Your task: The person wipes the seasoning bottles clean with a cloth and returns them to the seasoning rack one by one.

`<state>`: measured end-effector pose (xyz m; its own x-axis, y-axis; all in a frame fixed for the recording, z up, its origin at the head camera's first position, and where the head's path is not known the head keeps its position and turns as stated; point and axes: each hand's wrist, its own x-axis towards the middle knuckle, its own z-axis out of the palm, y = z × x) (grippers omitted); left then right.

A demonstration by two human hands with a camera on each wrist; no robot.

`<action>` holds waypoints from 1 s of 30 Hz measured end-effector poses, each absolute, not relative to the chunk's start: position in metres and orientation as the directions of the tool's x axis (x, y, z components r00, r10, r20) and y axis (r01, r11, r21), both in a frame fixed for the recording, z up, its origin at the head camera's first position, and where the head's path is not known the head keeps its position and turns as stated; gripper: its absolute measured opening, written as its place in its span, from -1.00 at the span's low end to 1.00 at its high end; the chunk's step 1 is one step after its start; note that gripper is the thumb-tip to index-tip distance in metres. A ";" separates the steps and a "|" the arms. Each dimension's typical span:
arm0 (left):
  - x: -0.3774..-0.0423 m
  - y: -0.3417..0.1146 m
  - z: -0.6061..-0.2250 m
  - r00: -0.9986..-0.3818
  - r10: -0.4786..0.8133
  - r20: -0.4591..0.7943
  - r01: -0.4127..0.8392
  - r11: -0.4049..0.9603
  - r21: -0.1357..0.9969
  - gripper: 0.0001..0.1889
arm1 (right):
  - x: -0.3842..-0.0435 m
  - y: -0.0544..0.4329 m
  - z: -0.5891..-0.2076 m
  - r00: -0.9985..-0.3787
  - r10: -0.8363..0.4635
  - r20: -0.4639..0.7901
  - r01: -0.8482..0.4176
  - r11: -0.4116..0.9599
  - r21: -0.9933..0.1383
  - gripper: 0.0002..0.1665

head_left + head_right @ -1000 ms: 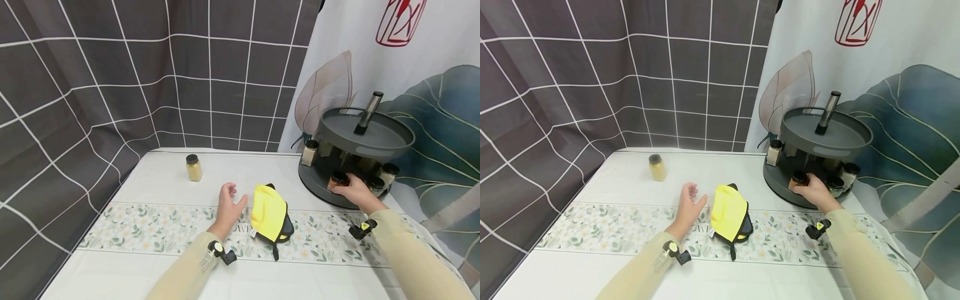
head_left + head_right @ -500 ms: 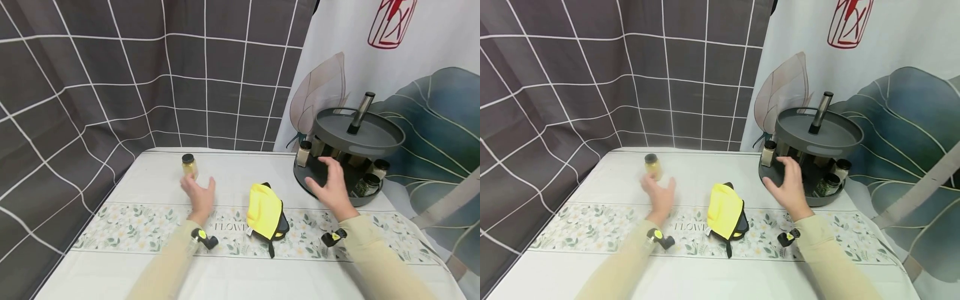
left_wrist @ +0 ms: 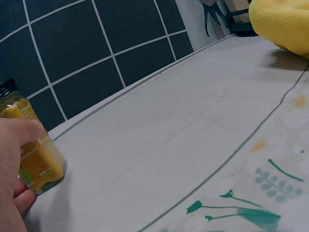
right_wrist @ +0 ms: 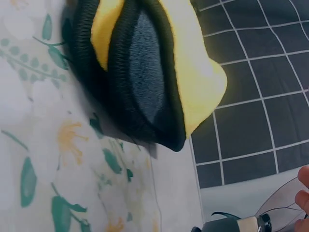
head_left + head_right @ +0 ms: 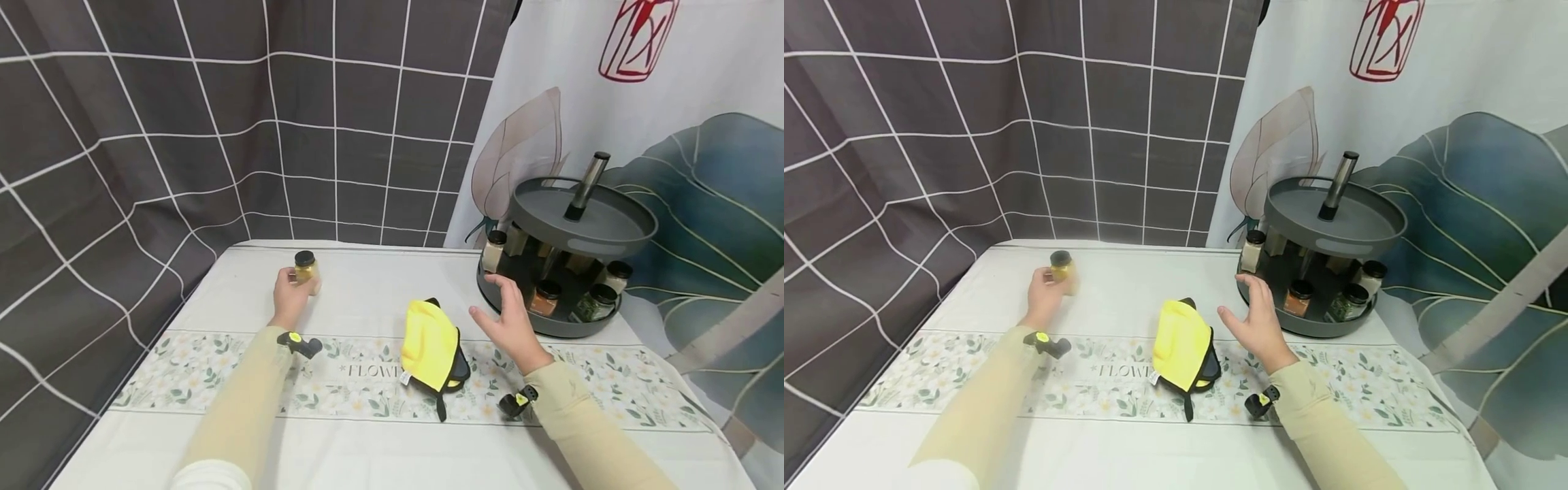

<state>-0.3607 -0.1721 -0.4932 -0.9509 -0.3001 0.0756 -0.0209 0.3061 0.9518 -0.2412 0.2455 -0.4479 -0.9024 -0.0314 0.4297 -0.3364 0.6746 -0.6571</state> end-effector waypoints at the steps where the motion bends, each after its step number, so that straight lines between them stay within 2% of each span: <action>1: -0.359 -0.173 -0.492 -0.951 -0.302 0.073 -0.029 0.321 0.947 -0.40 | -0.241 0.245 -0.449 -0.903 -0.027 0.428 -0.333 0.672 -0.661 -0.20; 6: -0.348 -0.172 -0.489 -0.956 -0.276 0.095 -0.027 0.409 0.912 -0.46 | -0.244 0.238 -0.455 -0.911 -0.027 0.412 -0.323 0.668 -0.670 -0.22; 12: -0.325 -0.144 -0.495 -0.979 -0.133 0.152 0.075 0.460 0.885 -0.51 | -0.250 0.225 -0.457 -0.945 -0.040 0.325 -0.265 0.675 -0.689 -0.23; 17: -0.295 -0.101 -0.501 -0.987 -0.050 0.151 0.109 0.478 0.871 -0.52 | -0.257 0.202 -0.454 -0.993 -0.039 0.110 -0.108 0.661 -0.743 -0.16; 21: -0.273 -0.070 -0.503 -0.990 0.010 0.141 0.129 0.468 0.874 -0.52 | -0.261 0.185 -0.459 -0.997 -0.028 -0.072 0.033 0.694 -0.719 -0.07; 23: -0.266 -0.059 -0.505 -0.988 0.053 0.144 0.152 0.458 0.876 -0.51 | -0.263 0.180 -0.465 -0.992 -0.022 -0.122 0.072 0.703 -0.707 -0.09; 26: -0.260 -0.050 -0.509 -0.983 0.100 0.156 0.185 0.460 0.869 -0.50 | -0.265 0.178 -0.472 -0.989 -0.029 -0.143 0.084 0.689 -0.719 -0.19; 30: -0.257 -0.050 -0.511 -0.976 0.107 0.189 0.218 0.482 0.849 -0.47 | -0.268 0.178 -0.477 -0.993 -0.071 -0.098 0.034 0.613 -0.789 -0.33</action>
<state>-0.2575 -0.0502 -0.5113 -0.9760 0.1071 0.1895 0.2177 0.4823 0.8485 -0.2684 0.1778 -0.4767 -0.9927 -0.0708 -0.0977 0.0340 0.6132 -0.7892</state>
